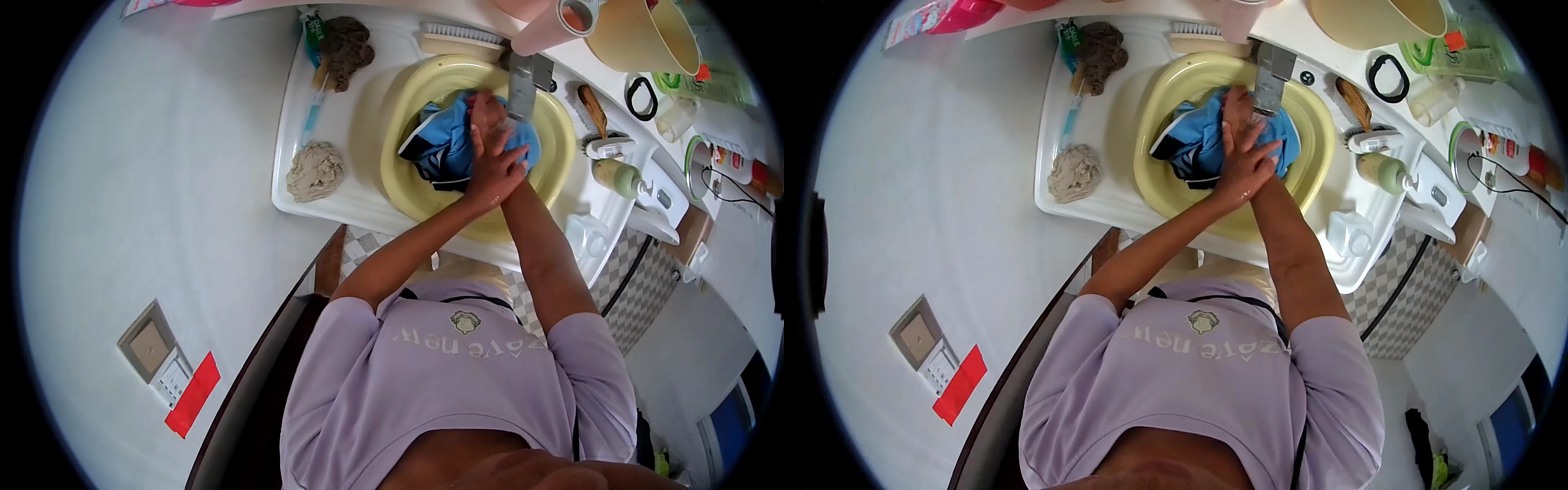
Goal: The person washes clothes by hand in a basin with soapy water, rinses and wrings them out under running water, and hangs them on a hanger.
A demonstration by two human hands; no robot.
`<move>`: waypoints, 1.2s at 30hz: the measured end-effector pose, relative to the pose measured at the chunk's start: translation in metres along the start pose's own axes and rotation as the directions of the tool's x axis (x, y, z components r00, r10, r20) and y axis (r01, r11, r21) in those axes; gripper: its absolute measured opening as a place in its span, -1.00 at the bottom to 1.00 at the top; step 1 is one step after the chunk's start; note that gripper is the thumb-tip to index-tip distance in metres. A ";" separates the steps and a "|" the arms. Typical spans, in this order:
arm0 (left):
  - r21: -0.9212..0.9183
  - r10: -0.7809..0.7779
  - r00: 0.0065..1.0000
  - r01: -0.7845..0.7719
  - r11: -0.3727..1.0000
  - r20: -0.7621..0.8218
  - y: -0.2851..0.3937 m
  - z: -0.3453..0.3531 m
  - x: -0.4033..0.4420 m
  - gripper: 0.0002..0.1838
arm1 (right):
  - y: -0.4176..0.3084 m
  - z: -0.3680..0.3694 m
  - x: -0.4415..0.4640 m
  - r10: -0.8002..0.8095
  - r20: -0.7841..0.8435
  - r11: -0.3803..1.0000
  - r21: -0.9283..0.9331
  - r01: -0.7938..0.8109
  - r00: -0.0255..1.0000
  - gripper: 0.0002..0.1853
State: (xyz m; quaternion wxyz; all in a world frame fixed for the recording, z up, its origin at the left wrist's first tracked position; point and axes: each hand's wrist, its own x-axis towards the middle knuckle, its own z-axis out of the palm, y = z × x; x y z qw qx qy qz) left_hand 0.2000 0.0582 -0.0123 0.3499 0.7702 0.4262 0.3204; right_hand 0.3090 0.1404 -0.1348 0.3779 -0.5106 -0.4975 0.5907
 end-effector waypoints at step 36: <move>0.681 0.086 0.993 -0.118 0.723 0.081 -0.085 -0.026 -0.011 -0.67 | -0.112 0.052 -0.129 -0.206 -0.387 0.290 -0.901 -0.322 0.899 -0.46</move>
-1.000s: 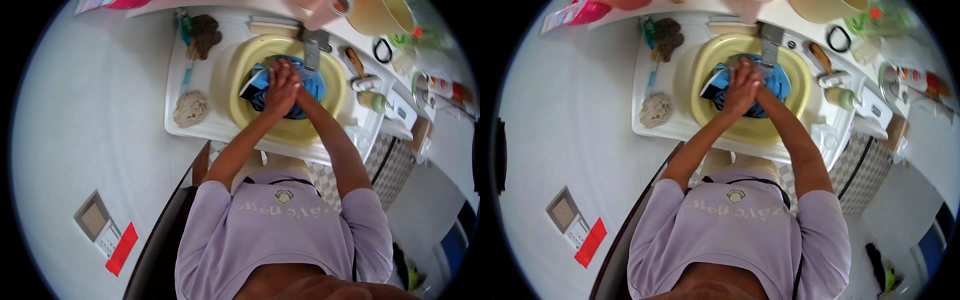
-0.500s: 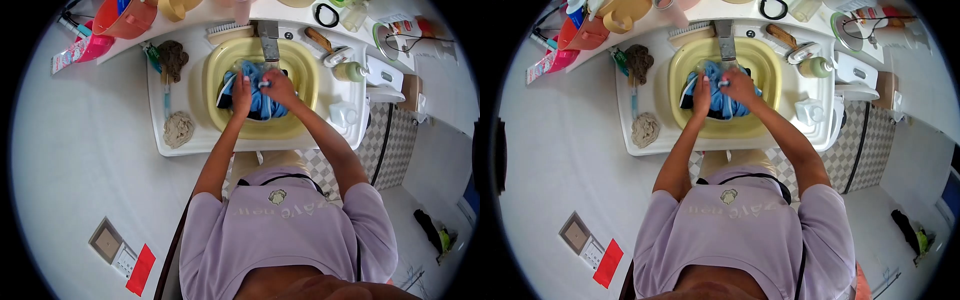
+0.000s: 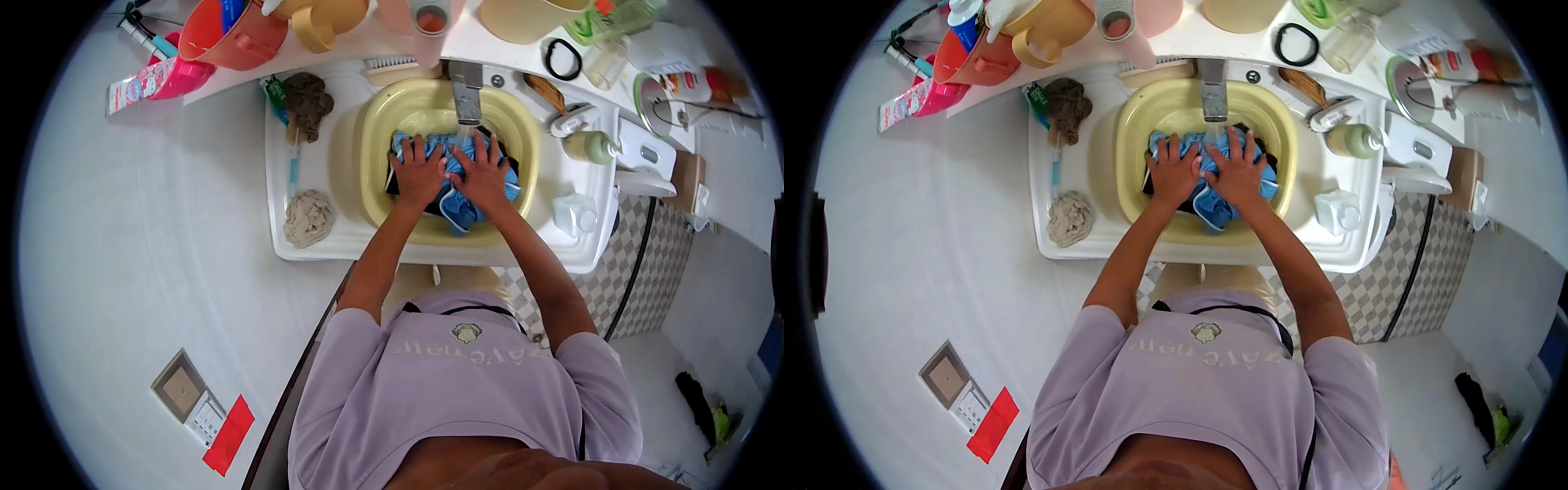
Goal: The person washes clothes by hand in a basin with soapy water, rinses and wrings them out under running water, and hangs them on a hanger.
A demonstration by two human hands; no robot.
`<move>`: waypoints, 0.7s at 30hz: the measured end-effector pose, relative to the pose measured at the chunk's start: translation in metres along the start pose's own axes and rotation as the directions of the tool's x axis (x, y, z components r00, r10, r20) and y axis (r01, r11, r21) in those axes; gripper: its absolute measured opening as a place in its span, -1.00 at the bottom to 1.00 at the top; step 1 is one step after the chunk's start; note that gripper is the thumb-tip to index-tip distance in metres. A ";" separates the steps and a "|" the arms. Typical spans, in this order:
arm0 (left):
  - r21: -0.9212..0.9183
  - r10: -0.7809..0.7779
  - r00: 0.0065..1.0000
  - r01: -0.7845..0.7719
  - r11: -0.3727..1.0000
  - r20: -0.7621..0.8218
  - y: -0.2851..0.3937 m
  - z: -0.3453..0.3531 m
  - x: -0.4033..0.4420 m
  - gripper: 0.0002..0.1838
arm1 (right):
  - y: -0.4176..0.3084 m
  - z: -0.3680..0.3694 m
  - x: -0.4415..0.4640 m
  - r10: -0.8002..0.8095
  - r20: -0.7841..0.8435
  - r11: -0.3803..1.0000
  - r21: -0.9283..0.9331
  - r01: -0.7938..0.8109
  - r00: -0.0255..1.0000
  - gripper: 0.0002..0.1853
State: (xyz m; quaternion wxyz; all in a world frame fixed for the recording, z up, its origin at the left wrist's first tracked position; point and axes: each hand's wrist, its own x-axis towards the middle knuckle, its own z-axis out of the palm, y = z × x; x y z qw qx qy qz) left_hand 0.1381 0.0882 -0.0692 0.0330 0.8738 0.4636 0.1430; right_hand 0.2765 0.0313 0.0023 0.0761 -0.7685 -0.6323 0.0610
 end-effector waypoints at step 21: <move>-0.053 -0.152 0.946 0.174 0.983 0.286 -0.024 0.022 0.054 -0.73 | 0.054 0.117 0.069 -0.051 0.063 0.999 0.011 0.050 0.997 -0.63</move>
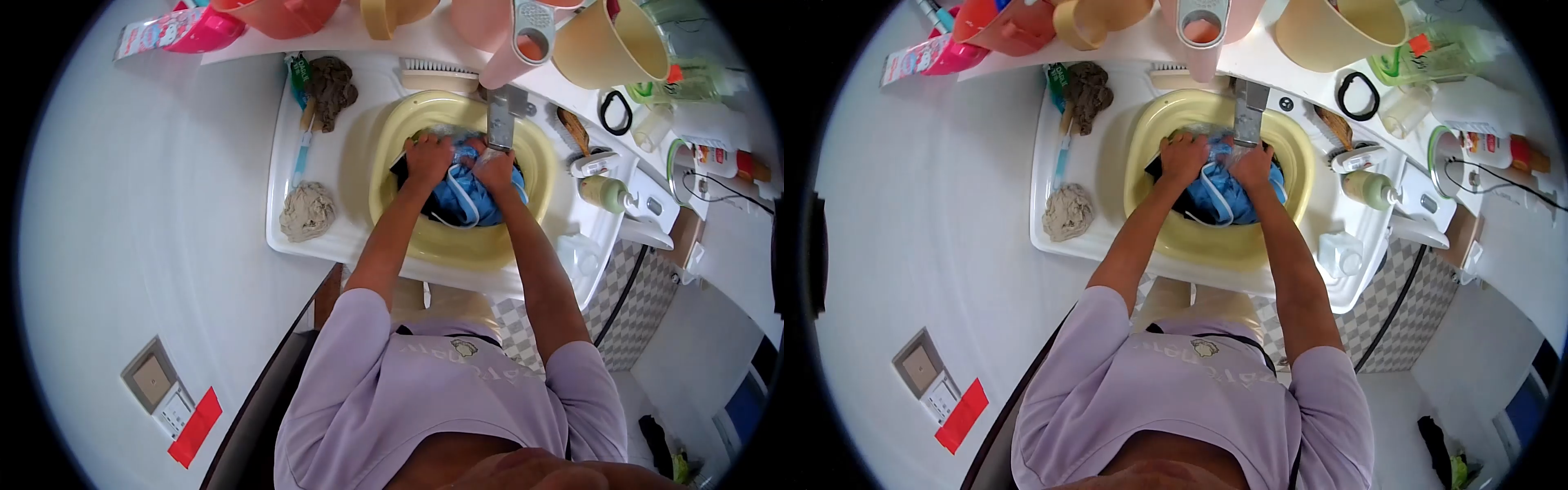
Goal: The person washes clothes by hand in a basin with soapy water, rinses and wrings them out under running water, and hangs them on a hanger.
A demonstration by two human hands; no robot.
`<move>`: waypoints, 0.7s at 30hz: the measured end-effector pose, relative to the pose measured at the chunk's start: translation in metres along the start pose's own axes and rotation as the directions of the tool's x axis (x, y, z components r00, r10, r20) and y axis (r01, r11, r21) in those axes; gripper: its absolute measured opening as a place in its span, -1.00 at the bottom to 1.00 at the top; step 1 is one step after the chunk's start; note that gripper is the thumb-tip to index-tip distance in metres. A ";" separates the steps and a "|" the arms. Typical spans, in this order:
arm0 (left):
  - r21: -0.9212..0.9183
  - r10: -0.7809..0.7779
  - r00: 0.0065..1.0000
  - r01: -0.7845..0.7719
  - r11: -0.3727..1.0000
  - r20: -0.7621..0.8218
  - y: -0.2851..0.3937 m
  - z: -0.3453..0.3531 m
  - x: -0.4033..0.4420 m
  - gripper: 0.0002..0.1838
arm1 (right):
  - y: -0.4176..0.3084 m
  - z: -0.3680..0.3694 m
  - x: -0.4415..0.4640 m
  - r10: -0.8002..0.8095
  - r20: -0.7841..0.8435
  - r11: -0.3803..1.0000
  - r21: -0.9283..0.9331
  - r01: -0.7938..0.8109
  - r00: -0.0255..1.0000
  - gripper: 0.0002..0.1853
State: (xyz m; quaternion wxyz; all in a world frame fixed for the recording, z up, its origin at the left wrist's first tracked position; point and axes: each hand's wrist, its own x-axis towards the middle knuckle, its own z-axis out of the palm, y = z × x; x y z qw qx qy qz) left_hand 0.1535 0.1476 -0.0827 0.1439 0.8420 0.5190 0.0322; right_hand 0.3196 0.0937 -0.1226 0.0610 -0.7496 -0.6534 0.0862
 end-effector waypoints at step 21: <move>-0.090 0.176 0.918 -0.221 0.971 -0.355 0.002 -0.054 -0.084 -0.66 | -0.069 -0.128 -0.072 -0.077 -0.130 0.986 0.134 0.095 0.988 -0.52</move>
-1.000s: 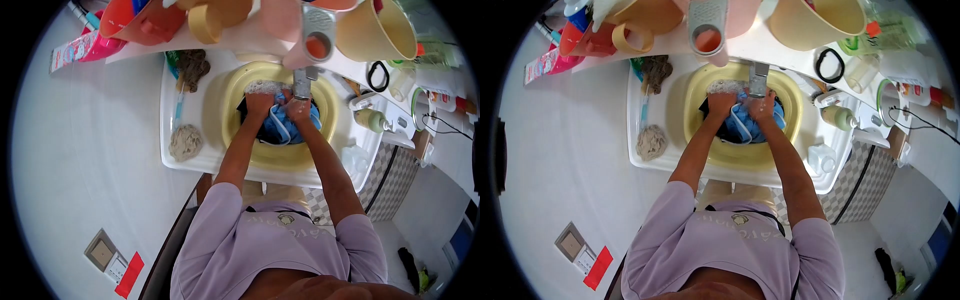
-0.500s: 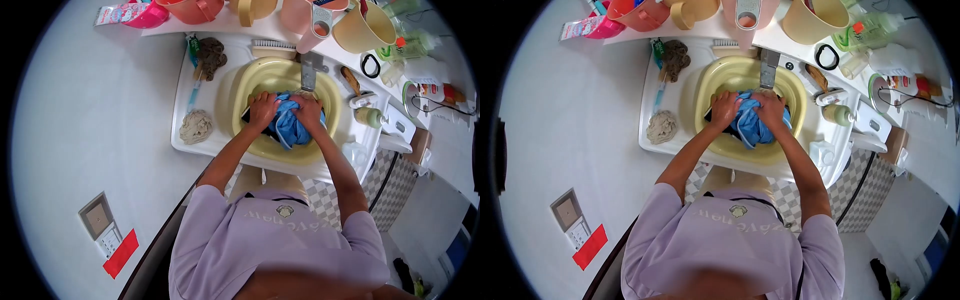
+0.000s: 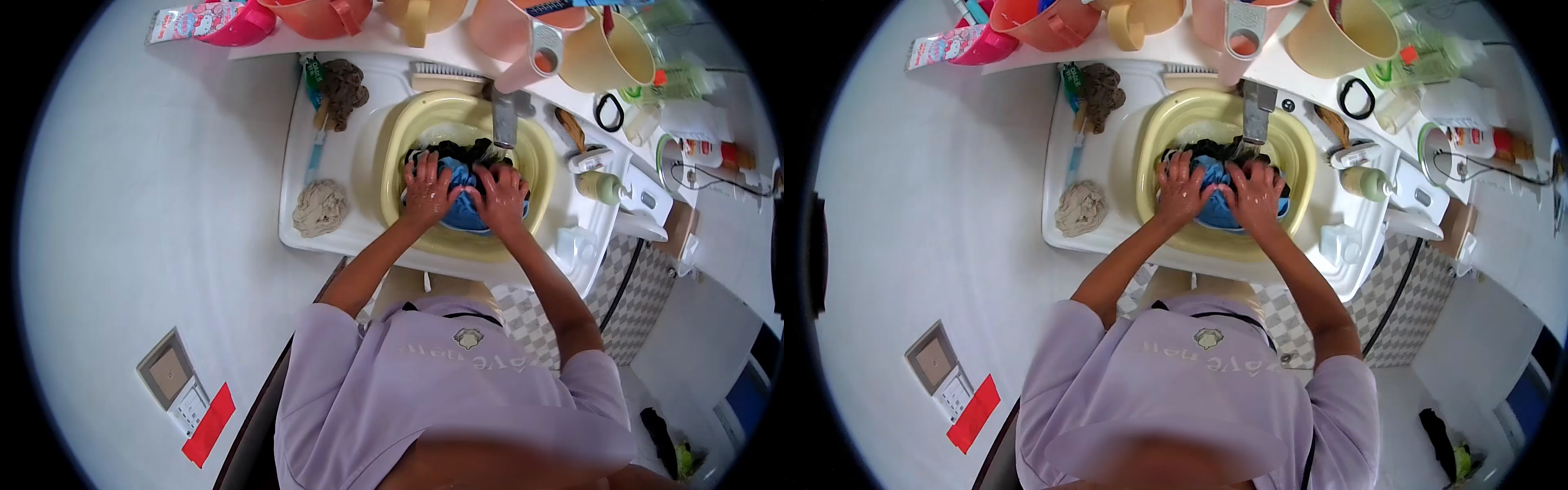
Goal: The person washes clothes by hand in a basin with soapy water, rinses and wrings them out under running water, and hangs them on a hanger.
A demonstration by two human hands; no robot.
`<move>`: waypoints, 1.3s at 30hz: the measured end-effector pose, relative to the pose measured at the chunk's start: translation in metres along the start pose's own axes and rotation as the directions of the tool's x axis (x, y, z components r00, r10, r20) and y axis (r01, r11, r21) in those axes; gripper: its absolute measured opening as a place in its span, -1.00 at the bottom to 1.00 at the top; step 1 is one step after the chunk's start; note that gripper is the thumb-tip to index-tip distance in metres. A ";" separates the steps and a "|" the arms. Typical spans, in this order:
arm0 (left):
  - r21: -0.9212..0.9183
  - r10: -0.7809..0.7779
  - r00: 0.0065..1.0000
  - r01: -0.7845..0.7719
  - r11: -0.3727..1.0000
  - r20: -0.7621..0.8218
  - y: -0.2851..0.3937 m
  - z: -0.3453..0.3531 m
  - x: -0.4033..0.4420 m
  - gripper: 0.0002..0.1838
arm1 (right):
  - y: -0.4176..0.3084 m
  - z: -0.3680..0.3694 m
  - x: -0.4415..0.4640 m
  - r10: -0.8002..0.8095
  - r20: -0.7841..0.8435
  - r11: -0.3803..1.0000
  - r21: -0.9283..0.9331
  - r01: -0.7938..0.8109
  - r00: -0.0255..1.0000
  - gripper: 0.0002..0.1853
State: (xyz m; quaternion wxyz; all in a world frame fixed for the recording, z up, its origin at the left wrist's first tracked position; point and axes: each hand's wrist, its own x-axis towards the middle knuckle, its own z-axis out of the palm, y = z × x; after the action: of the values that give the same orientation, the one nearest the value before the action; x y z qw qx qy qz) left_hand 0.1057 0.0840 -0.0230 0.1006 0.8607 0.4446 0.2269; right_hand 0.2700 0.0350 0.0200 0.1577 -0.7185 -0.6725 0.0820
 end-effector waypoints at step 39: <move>-0.437 -0.082 0.982 -0.001 0.899 -0.171 0.029 -0.072 0.029 -0.77 | -0.020 -0.077 0.016 0.507 -0.068 0.757 0.512 -0.406 0.859 -0.76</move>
State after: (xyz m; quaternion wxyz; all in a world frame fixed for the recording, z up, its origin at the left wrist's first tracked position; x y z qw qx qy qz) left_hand 0.1065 0.0889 0.0598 0.2533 0.7820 0.4081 0.3973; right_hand 0.2783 0.0432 0.1007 0.3734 -0.8035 -0.4142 0.2087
